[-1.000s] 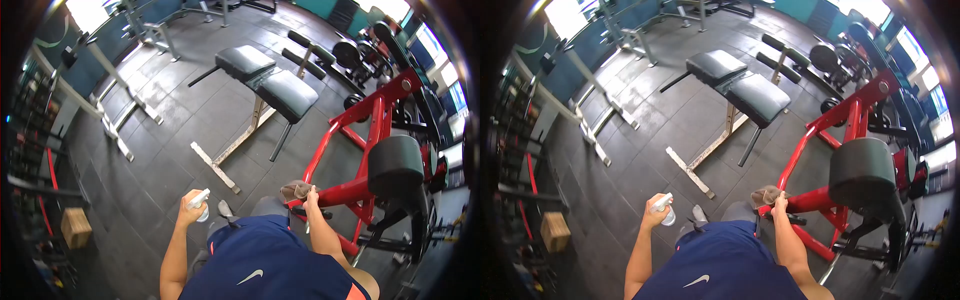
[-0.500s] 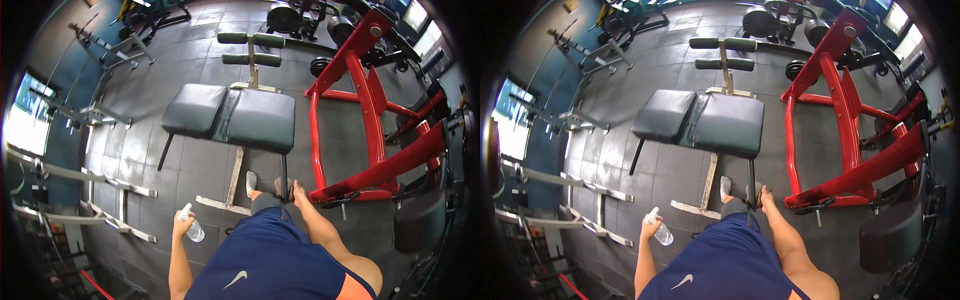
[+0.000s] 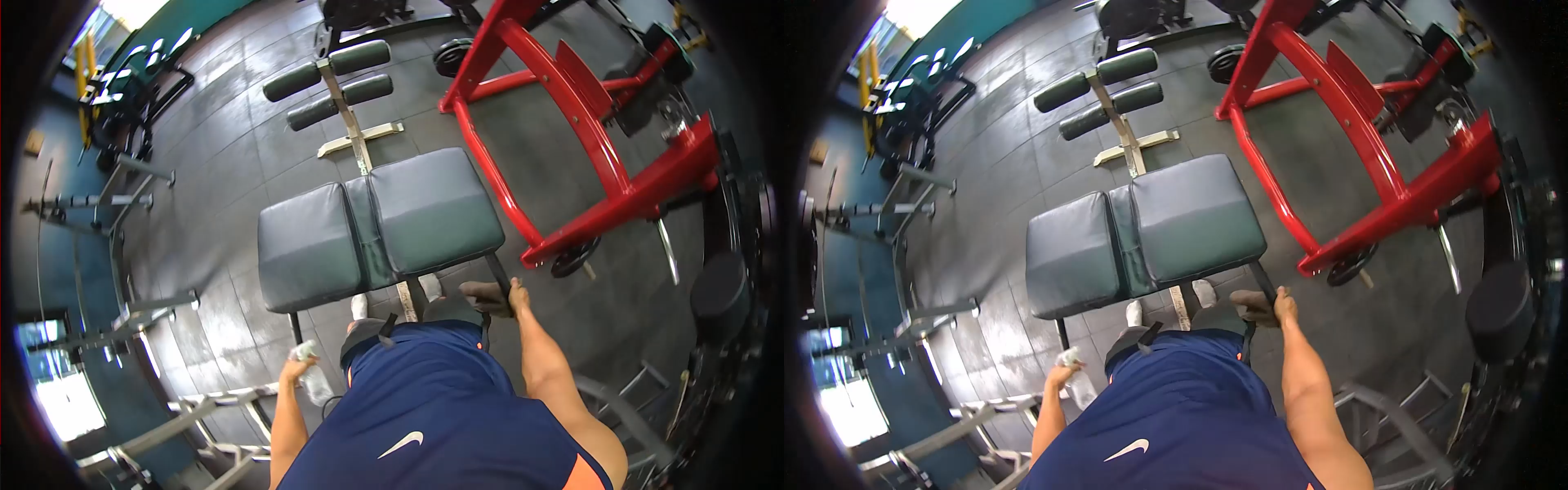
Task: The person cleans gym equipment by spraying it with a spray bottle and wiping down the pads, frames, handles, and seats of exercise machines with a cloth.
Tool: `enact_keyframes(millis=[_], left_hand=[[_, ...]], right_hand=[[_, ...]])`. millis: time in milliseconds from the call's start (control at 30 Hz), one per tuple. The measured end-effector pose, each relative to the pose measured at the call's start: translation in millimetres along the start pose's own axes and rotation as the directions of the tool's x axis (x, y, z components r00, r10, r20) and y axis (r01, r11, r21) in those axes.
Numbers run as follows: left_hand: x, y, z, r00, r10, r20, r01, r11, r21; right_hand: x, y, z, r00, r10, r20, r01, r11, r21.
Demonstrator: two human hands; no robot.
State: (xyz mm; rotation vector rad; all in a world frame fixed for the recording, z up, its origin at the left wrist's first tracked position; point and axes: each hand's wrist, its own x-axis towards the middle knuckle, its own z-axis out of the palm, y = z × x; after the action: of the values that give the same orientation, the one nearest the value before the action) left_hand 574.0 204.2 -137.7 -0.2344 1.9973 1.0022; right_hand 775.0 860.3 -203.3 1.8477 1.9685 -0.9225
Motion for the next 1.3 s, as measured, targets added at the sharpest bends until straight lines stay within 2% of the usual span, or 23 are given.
enact_keyframes(millis=[33, 100, 133, 167, 233, 333, 433, 467, 567, 600, 700, 733, 767, 833, 867, 900, 967, 1000, 1067, 1100, 1167, 1233, 1300], left_hand=[[0.2, 9.5, -8.1, 0.996, -0.008, 0.09, 0.019, 0.993, -0.117], [0.6, 9.5, -22.8, 0.99, 0.073, 0.12, -0.021, 0.923, -0.384], [12.4, -5.0, -26.2, 0.99, -0.031, 0.14, 0.085, 0.911, -0.404], [17.2, -2.8, -26.3, 0.984, -0.016, 0.179, 0.061, 0.967, -0.248], [19.5, -9.9, -32.0, 0.995, 0.012, 0.098, 0.004, 0.987, -0.16], [24.1, -14.8, -61.9, 0.998, -0.031, 0.057, 0.045, 0.969, -0.244], [23.7, -17.2, -100.2, 0.999, -0.024, 0.042, 0.025, 0.999, -0.027], [26.7, -19.3, -109.2, 0.999, -0.01, 0.049, 0.012, 1.0, -0.026], [19.9, -9.1, -116.6, 0.999, -0.005, 0.036, 0.014, 0.973, -0.231], [10.6, 7.6, -111.7, 1.0, 0.011, -0.015, -0.013, 0.992, -0.127], [14.9, 26.0, -116.1, 0.998, -0.017, 0.056, -0.004, 0.934, 0.358], [15.0, 31.8, -113.3, 0.991, 0.12, 0.059, -0.134, 0.884, 0.449], [7.0, 52.8, -107.2, 0.981, 0.176, 0.079, -0.192, 0.873, 0.448], [-15.7, 96.5, -89.5, 0.952, 0.286, 0.111, -0.305, 0.844, 0.441], [-13.0, 104.5, -85.0, 0.888, 0.41, 0.207, -0.442, 0.642, 0.626], [-36.9, 151.3, -62.6, 0.91, 0.342, 0.235, -0.415, 0.74, 0.529], [-53.1, 198.5, -17.1, 0.858, 0.406, 0.314, -0.513, 0.705, 0.49], [-61.5, 217.9, 9.6, 0.845, 0.399, 0.357, -0.523, 0.754, 0.397], [-82.7, 260.6, 69.9, 0.772, 0.434, 0.464, -0.577, 0.785, 0.227], [-96.4, 282.2, 104.6, 0.757, 0.431, 0.49, -0.56, 0.815, 0.147], [-112.8, 322.0, 171.2, 0.56, 0.551, 0.618, -0.78, 0.601, 0.171], [-141.2, 371.0, 248.1, 0.282, 0.612, 0.739, -0.928, 0.369, 0.049], [-155.9, 401.7, 316.9, 0.121, 0.474, 0.872, -0.942, 0.332, -0.049]], right_hand=[[-2.8, -1.6, -2.0, 1.0, 0.018, -0.013, -0.018, 1.0, -0.008], [-12.9, -6.7, -5.9, 0.998, 0.028, -0.047, -0.029, 0.999, -0.022], [-17.6, -9.2, -8.3, 0.998, 0.004, -0.058, -0.007, 0.999, -0.04], [-19.4, -8.8, -5.9, 0.997, -0.05, -0.056, 0.048, 0.998, -0.029], [-11.5, 11.6, 11.9, 0.985, -0.167, -0.04, 0.167, 0.986, -0.021], [-45.6, 22.5, 44.8, 0.999, 0.021, -0.042, -0.021, 1.0, -0.017], [-90.3, 30.7, 73.3, 0.994, 0.105, 0.001, -0.105, 0.992, 0.072], [-109.2, 26.6, 76.6, 0.995, 0.102, -0.015, -0.101, 0.993, 0.062], [-128.4, 23.9, 89.3, 0.984, 0.107, -0.144, -0.1, 0.993, 0.057], [-135.5, 17.7, 85.4, 0.973, 0.126, -0.192, -0.113, 0.99, 0.08], [-146.0, 14.8, 60.9, 0.878, 0.176, -0.445, -0.068, 0.966, 0.248], [-141.0, 18.1, 52.4, 0.818, 0.2, -0.539, -0.024, 0.948, 0.316], [-136.4, 24.0, 41.1, 0.774, 0.308, -0.553, -0.062, 0.906, 0.419], [-144.1, 33.2, 4.3, 0.809, 0.313, -0.497, 0.175, 0.679, 0.713], [-151.5, 33.5, -17.4, 0.839, 0.337, -0.427, 0.278, 0.409, 0.869], [-156.4, 41.8, -38.3, 0.873, 0.323, -0.365, 0.264, 0.316, 0.911], [-150.8, 71.3, -74.1, 0.933, 0.16, -0.322, 0.294, 0.172, 0.94], [-149.6, 84.7, -95.0, 0.943, 0.171, -0.285, 0.267, 0.12, 0.956], [-149.0, 101.8, -139.7, 0.963, 0.163, -0.215, 0.212, 0.033, 0.977], [-154.4, 105.3, -162.5, 0.954, 0.068, -0.293, 0.292, 0.028, 0.956], [-159.5, 124.9, -204.1, 0.949, -0.091, -0.301, 0.307, 0.066, 0.949], [-183.4, 139.1, -236.4, 0.928, -0.238, -0.286, 0.346, 0.272, 0.898], [-207.5, 140.2, -285.2, 0.874, -0.453, -0.178, 0.411, 0.493, 0.767]])
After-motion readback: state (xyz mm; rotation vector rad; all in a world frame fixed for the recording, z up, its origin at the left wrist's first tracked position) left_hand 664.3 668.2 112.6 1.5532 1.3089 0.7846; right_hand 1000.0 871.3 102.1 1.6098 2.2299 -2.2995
